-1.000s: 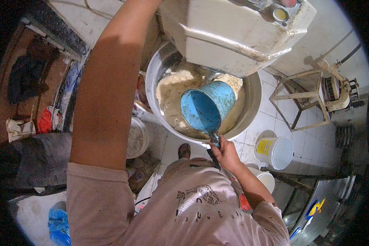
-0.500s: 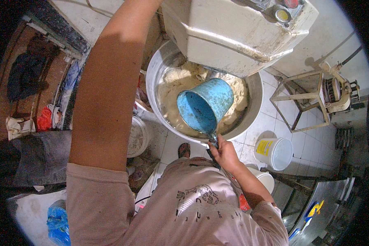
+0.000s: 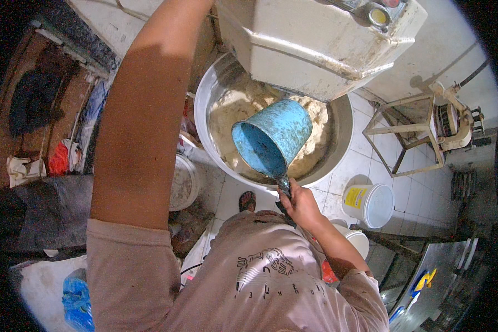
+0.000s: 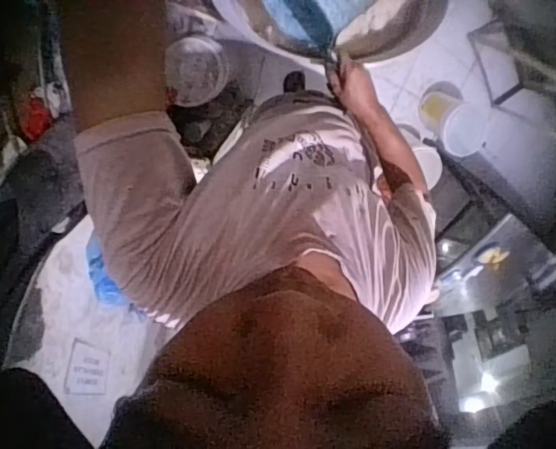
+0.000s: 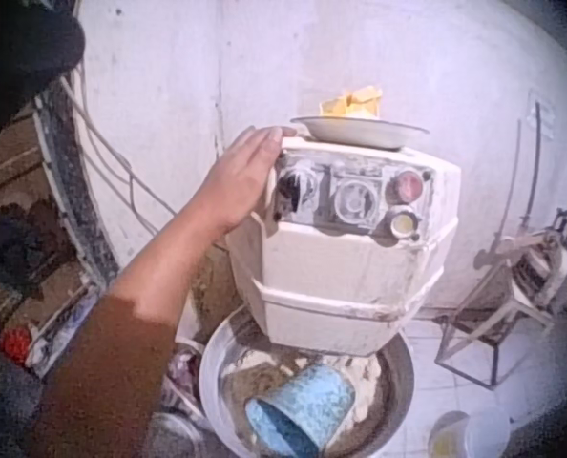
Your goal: The person weighs a bag of flour on a digital scale, adds water from a bucket into a large industrial mixer containing dough, and cracks eggs into a large plastic bucket.
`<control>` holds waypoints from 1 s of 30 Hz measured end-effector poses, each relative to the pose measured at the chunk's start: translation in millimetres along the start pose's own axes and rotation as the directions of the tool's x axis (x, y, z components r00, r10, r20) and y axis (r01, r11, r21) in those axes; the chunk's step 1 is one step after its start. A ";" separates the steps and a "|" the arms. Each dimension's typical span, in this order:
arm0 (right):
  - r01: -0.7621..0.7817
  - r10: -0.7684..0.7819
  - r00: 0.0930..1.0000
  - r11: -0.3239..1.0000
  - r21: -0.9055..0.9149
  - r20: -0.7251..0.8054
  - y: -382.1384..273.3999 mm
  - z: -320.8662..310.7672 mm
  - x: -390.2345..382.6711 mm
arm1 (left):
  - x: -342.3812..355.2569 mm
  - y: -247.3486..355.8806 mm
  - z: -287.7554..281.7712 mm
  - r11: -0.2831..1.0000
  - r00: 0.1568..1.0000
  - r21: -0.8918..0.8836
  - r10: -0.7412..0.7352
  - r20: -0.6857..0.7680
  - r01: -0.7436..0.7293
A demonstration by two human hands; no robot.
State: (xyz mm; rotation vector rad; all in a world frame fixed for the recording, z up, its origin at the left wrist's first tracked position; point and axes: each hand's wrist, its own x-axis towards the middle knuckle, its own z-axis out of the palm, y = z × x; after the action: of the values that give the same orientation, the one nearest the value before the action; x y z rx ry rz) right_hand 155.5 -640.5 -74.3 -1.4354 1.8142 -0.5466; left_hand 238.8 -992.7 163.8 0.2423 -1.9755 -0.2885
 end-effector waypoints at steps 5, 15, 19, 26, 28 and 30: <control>0.044 -0.044 0.999 0.999 -0.009 -0.018 1.9 1.4 -2.6 | -0.2 1.2 0.1 1.000 1.000 0.016 -0.003 -0.012 0.003; 0.028 -0.026 0.999 0.998 -0.063 0.037 -2.2 0.9 -3.8 | 0.3 -3.7 2.3 0.998 1.000 0.059 0.004 -0.019 -0.003; 0.059 -0.058 0.998 0.998 -0.024 0.027 -1.5 2.8 -3.2 | 1.4 -4.5 3.9 0.995 1.000 0.097 0.008 0.005 -0.008; 0.083 -0.082 0.996 0.992 -0.099 0.018 -2.1 5.6 -5.4 | 1.9 -6.7 0.9 0.993 1.000 0.115 0.003 0.018 -0.005; 0.093 -0.091 0.996 0.989 -0.115 0.021 -0.4 5.1 -7.9 | 3.4 -6.8 -1.3 0.995 0.999 0.101 0.018 0.046 -0.023; 0.099 -0.095 0.995 0.985 -0.139 0.032 2.3 5.5 -10.4 | 1.5 -5.9 0.0 0.992 1.000 0.127 -0.001 0.006 0.000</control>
State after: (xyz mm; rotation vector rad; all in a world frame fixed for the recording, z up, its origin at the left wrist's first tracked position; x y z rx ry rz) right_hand 159.2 -629.3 -76.4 -1.6248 1.8002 -0.4549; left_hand 238.4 -998.8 163.3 0.3240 -2.0023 -0.1642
